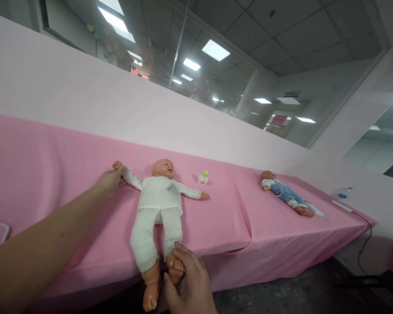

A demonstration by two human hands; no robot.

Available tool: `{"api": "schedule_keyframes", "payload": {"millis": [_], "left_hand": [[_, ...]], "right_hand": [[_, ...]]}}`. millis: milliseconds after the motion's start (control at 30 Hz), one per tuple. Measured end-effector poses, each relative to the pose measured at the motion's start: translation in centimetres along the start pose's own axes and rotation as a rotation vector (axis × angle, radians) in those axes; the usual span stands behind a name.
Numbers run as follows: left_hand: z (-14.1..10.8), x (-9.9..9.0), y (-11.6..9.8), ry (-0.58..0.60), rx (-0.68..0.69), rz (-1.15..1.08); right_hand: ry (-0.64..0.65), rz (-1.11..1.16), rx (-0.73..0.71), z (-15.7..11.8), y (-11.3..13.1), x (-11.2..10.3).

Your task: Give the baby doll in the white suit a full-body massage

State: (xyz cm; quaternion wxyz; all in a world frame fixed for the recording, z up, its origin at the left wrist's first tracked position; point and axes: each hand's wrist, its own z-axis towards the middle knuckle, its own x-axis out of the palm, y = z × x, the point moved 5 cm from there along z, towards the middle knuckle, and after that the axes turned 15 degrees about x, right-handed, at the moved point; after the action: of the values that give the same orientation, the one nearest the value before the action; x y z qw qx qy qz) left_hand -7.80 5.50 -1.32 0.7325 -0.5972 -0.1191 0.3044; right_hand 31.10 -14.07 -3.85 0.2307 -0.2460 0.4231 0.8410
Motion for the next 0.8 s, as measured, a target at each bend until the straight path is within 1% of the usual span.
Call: {"api": "schedule_keyframes", "payload": {"millis": [67,100,133,200,233,300,367,400,467,533,600,633,700,767,800], "left_hand": [[-0.4,0.2,-0.5,0.011,0.013,-0.016],[-0.8,0.3,-1.0,0.019,0.036,-0.010],[-1.2,0.3,-1.7,0.032,0.091,0.014],[-2.3,0.9,-3.6,0.095,0.282,0.108],[-3.1,1.5,-4.7,0.152,0.408,0.166],[-4.7,3.1,-6.3,0.317,0.652,0.284],[-6.2,4.8,-7.1,0.468,0.806,0.380],[-6.7,5.4,-7.2,0.516,0.853,0.419],[-7.1,6.0,-7.1,0.550,0.884,0.471],[-7.0,5.9,-6.8,0.535,0.860,0.485],[-6.7,5.6,-6.6,0.512,0.826,0.478],[-6.5,5.4,-6.5,0.500,0.816,0.467],[-6.0,4.8,-6.3,0.464,0.790,0.430],[-5.3,4.0,-5.9,0.401,0.720,0.372],[-4.7,3.5,-5.5,0.355,0.659,0.340]], "right_hand": [[0.009,0.016,0.037,1.1,0.7,0.0],[0.008,0.022,0.063,1.9,1.1,-0.2],[0.004,0.025,0.088,2.8,1.7,-0.3],[-0.012,0.021,0.122,4.9,2.8,-0.5],[-0.031,0.017,0.133,6.0,3.3,-0.5],[-0.066,0.011,0.134,8.1,4.1,-0.1],[-0.083,0.009,0.113,10.0,4.3,0.9],[-0.085,0.010,0.103,11.0,4.1,1.7],[-0.090,0.010,0.100,12.6,3.5,3.2],[-0.097,0.013,0.113,13.8,2.6,4.4],[-0.098,0.042,0.128,14.4,2.1,5.0],[-0.097,0.067,0.134,14.5,2.0,4.9],[-0.099,0.123,0.145,13.9,2.2,4.0],[-0.094,0.161,0.157,12.5,2.5,2.3],[-0.085,0.165,0.160,11.6,2.7,1.4]]}}
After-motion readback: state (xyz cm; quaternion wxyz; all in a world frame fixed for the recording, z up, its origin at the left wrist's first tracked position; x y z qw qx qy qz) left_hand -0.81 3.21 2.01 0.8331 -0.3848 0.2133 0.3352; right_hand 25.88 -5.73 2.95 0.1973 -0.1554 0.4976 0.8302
